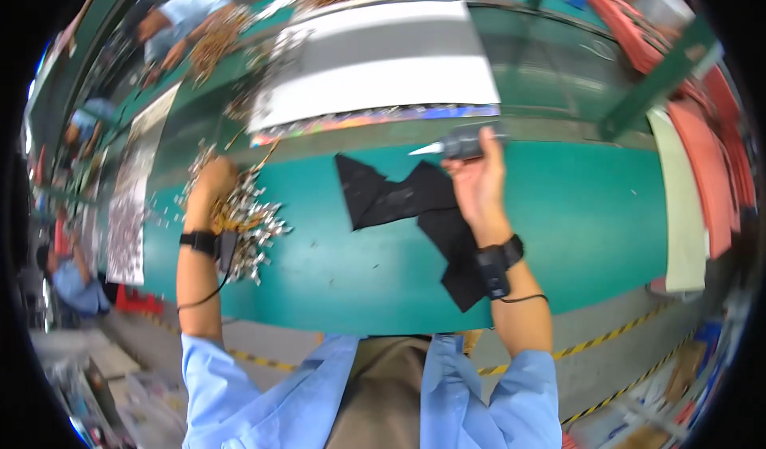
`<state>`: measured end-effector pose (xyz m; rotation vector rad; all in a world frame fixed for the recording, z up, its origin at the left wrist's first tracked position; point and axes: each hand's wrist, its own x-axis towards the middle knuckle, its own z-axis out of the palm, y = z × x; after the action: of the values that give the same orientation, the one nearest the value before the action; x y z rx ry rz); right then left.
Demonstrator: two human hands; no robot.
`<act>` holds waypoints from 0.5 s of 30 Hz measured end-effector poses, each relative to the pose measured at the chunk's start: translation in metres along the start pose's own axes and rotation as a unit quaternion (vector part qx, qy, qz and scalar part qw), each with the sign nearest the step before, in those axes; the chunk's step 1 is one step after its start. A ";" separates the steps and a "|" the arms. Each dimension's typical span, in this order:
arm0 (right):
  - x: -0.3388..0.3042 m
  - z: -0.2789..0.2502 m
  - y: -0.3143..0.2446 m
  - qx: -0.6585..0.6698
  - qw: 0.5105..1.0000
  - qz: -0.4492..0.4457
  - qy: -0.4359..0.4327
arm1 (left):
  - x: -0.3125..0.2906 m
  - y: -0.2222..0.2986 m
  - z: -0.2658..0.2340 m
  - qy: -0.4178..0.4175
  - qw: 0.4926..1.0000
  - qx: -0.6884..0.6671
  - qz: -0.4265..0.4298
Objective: Applying glue to small electronic components and wiring on an assembly line.
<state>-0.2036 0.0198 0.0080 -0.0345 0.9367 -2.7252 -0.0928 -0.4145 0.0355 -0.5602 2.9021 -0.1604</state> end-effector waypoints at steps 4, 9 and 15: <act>0.000 0.001 0.000 -0.009 1.000 0.017 -0.002 | -0.004 -0.011 -0.008 0.023 0.998 -0.056 -0.005; -0.001 -0.002 -0.001 -0.022 1.000 -0.002 0.007 | -0.061 -0.010 -0.068 0.187 0.916 -0.355 0.005; -0.001 -0.001 0.000 -0.012 1.000 0.018 -0.003 | -0.133 -0.038 -0.120 0.325 0.859 -0.393 -0.049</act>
<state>-0.2023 0.0207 0.0077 -0.0291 0.9584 -2.6804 0.0191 -0.3910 0.1792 -0.9102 3.5105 1.0849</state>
